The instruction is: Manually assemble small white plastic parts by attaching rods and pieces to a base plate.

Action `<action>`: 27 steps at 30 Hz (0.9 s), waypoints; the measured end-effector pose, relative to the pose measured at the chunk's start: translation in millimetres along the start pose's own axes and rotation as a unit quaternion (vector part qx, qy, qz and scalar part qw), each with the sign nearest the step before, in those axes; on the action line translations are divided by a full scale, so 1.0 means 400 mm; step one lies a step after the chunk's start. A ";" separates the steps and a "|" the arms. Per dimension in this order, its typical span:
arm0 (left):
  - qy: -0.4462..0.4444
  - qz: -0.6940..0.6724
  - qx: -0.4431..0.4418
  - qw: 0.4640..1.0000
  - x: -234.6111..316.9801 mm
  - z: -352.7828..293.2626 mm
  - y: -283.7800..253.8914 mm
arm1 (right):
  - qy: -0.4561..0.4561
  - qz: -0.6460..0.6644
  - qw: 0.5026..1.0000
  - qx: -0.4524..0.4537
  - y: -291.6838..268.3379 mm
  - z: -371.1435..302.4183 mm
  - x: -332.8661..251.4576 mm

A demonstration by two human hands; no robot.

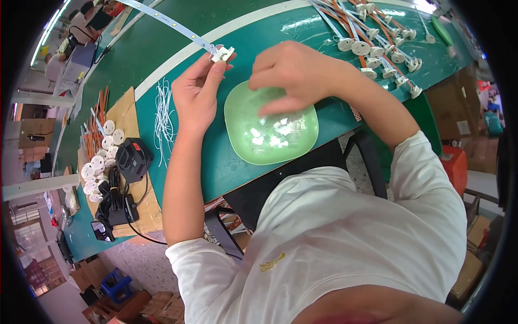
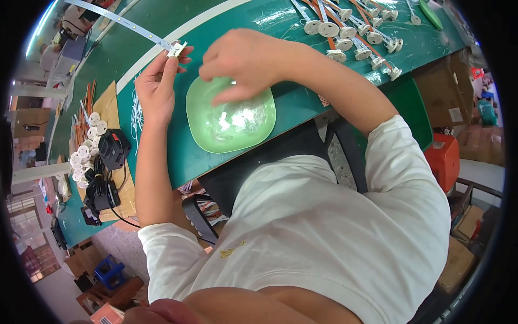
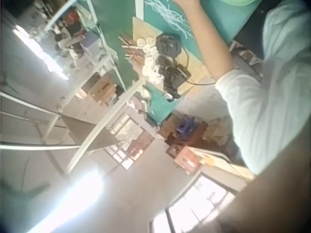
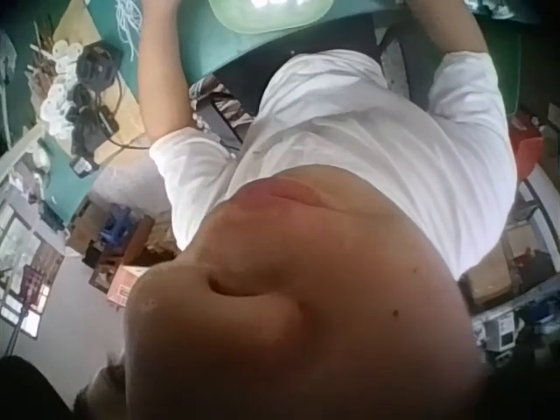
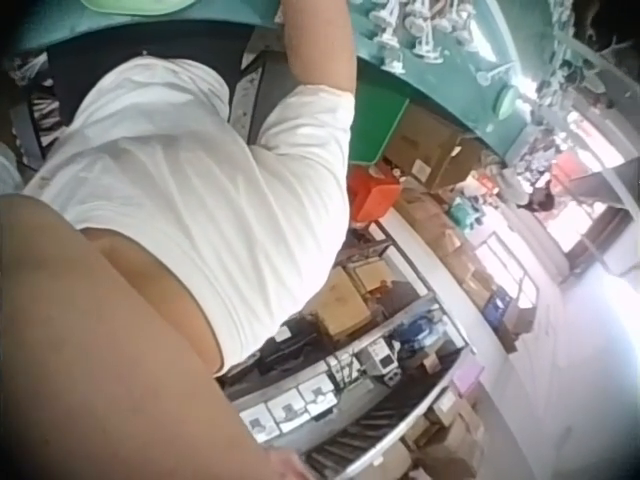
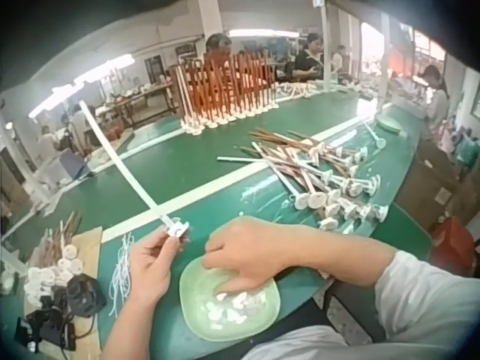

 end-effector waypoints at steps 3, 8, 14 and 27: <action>-0.005 0.010 0.001 1.000 -0.001 -0.009 0.000 | 0.051 -0.011 0.979 -0.199 0.028 -0.005 -0.011; -0.034 -0.036 0.004 0.999 -0.001 -0.005 0.014 | 0.071 0.060 0.968 -0.232 0.044 -0.019 0.004; -0.040 -0.176 -0.026 0.983 0.003 0.003 -0.010 | 0.118 0.122 0.969 -0.177 0.041 -0.008 0.009; -0.024 -0.218 0.029 0.975 -0.017 -0.011 -0.046 | 0.249 0.524 0.805 -0.123 0.004 -0.009 0.012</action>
Point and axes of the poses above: each hand's wrist, its own z-axis towards the middle knuckle, its own y-axis out of the palm, x = y × z, the point moved 3 cm from there along z, towards the middle knuckle, and after that the axes turned 10 degrees about y, right-handed, at the moved point
